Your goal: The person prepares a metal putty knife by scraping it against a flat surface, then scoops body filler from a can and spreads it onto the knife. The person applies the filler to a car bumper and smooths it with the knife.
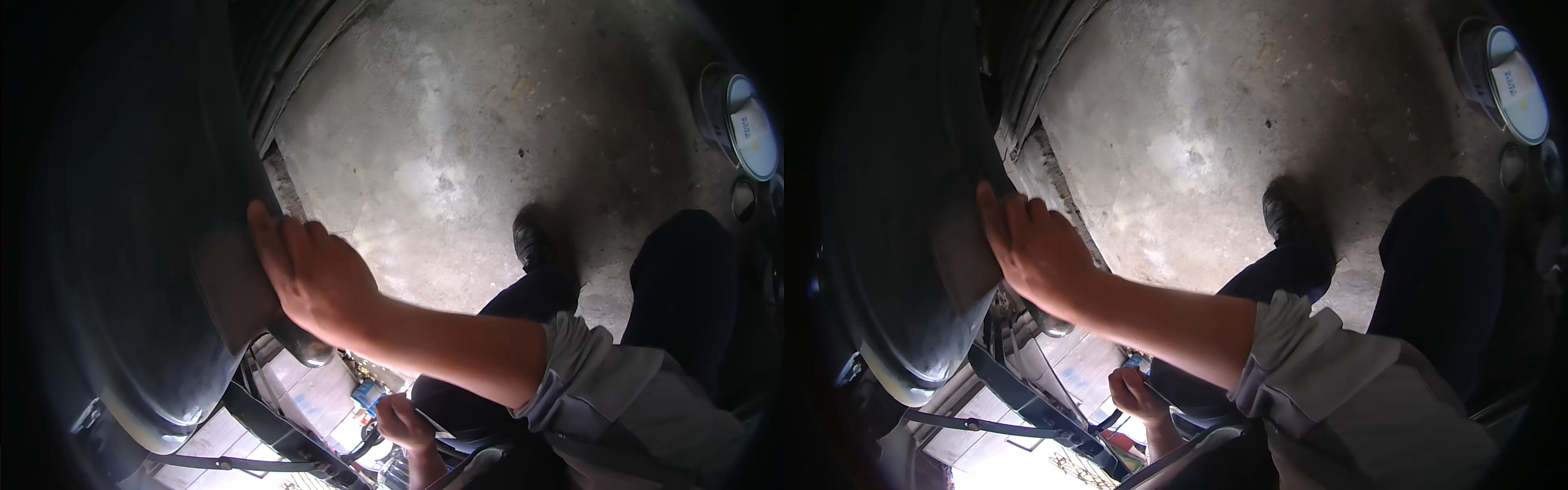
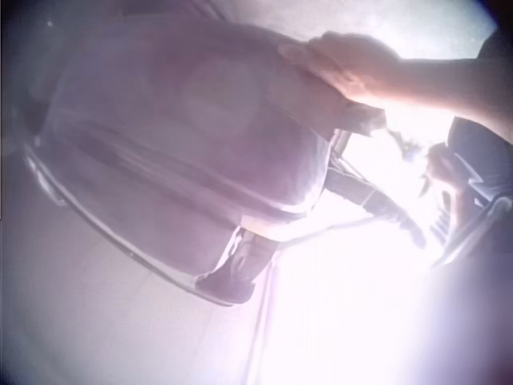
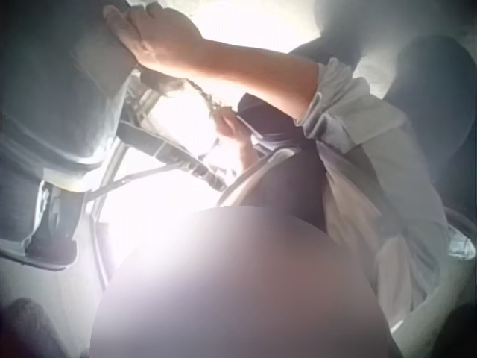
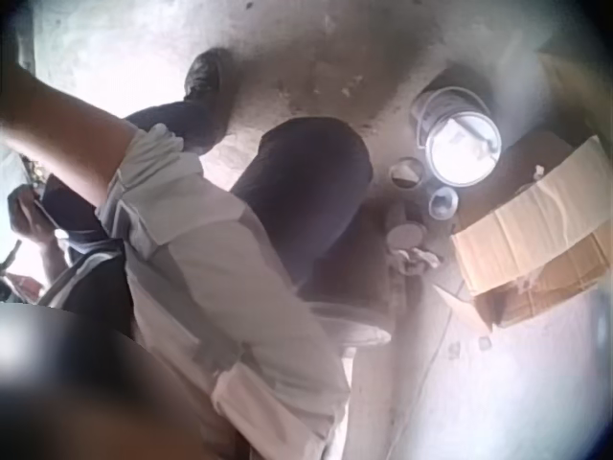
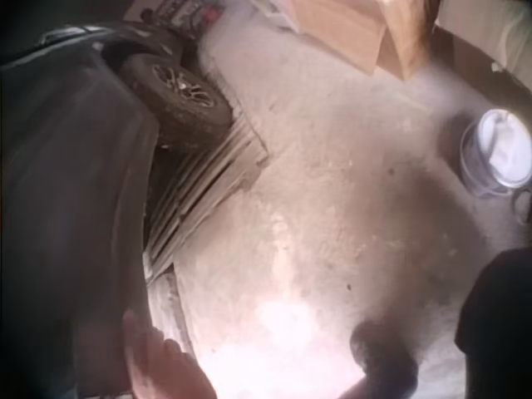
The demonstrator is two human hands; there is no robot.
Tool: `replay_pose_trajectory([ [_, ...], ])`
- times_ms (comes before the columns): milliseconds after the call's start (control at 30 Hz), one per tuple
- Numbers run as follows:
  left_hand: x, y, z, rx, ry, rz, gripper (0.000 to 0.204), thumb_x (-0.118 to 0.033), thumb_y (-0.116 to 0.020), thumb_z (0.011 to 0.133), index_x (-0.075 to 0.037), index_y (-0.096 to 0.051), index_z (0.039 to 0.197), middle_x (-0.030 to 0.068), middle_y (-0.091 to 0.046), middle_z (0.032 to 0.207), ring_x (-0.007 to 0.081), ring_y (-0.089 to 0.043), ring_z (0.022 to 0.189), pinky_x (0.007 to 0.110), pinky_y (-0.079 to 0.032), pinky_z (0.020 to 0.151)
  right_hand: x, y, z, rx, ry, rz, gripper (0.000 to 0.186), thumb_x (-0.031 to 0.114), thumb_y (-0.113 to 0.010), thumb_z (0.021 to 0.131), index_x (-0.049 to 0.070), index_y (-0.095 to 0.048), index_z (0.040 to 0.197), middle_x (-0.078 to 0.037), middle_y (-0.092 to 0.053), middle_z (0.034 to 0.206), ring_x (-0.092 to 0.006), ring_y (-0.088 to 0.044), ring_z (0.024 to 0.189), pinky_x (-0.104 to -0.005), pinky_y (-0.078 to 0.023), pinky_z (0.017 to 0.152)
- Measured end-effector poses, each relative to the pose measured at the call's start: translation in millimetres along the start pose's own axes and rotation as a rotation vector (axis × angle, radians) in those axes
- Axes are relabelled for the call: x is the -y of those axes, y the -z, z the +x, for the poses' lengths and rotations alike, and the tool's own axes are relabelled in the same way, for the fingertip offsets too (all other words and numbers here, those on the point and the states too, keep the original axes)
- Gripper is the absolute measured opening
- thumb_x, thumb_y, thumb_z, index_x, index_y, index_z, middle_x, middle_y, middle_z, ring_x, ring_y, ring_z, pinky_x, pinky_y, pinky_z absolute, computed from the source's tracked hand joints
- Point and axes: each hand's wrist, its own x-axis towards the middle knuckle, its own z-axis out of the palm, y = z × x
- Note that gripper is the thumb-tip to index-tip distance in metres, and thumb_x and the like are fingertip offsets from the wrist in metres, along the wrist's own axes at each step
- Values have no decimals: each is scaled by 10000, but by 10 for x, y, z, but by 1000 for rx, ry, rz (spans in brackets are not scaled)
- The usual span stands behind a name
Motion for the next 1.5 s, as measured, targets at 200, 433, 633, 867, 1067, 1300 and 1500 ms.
replay_pose_trajectory([
  [200,61,63,-59,96,72,78,212,-165,-507,925,-24,-533,769,103,-531,718,257,-541,598,360,-432,519,-2,38,-8,8,-20,21,657,27,-605,734,-78,-442,1361,-123,-528,814,-215,-554,685,-277,-497,527],
  [433,35,62,-77,27,236,-74,249,-160,-493,929,-27,-546,725,96,-539,689,246,-542,585,354,-431,521,-16,-15,-21,58,-50,52,654,15,-597,744,-75,-431,1370,-116,-519,825,-221,-565,696,-269,-514,559],
  [633,31,46,-58,40,119,48,264,-162,-481,933,-36,-553,712,90,-537,647,236,-528,551,349,-414,502,41,16,-56,82,-31,65,659,23,-594,752,-72,-420,1381,-121,-512,841,-222,-555,693,-304,-511,552],
  [867,64,71,-113,53,162,-18,263,-144,-473,933,-27,-548,710,103,-550,692,252,-528,568,360,-411,496,-65,-54,118,42,-20,0,649,37,-588,763,-101,-412,1372,-135,-513,835,-229,-557,687,-294,-505,529],
  [1067,32,66,-66,36,183,-44,253,-153,-485,929,-19,-561,728,108,-542,652,247,-525,537,355,-412,492,-45,-60,11,65,-23,7,633,33,-583,768,-103,-417,1364,-151,-512,834,-235,-562,681,-296,-514,514],
  [1300,-38,84,-43,69,267,-55,247,-150,-482,931,-17,-556,736,115,-540,685,266,-548,605,362,-429,538,-58,-50,42,84,-88,38,672,18,-570,782,-101,-347,1405,-187,-522,848,-270,-588,687,-350,-531,499],
  [1500,31,91,-38,105,163,37,230,-137,-488,944,-12,-566,768,120,-558,693,280,-559,609,368,-433,541,-582,91,-98,275,-445,326,697,-49,-498,845,-85,-154,1450,-271,-583,975,-381,-643,883,-434,-554,744],
])
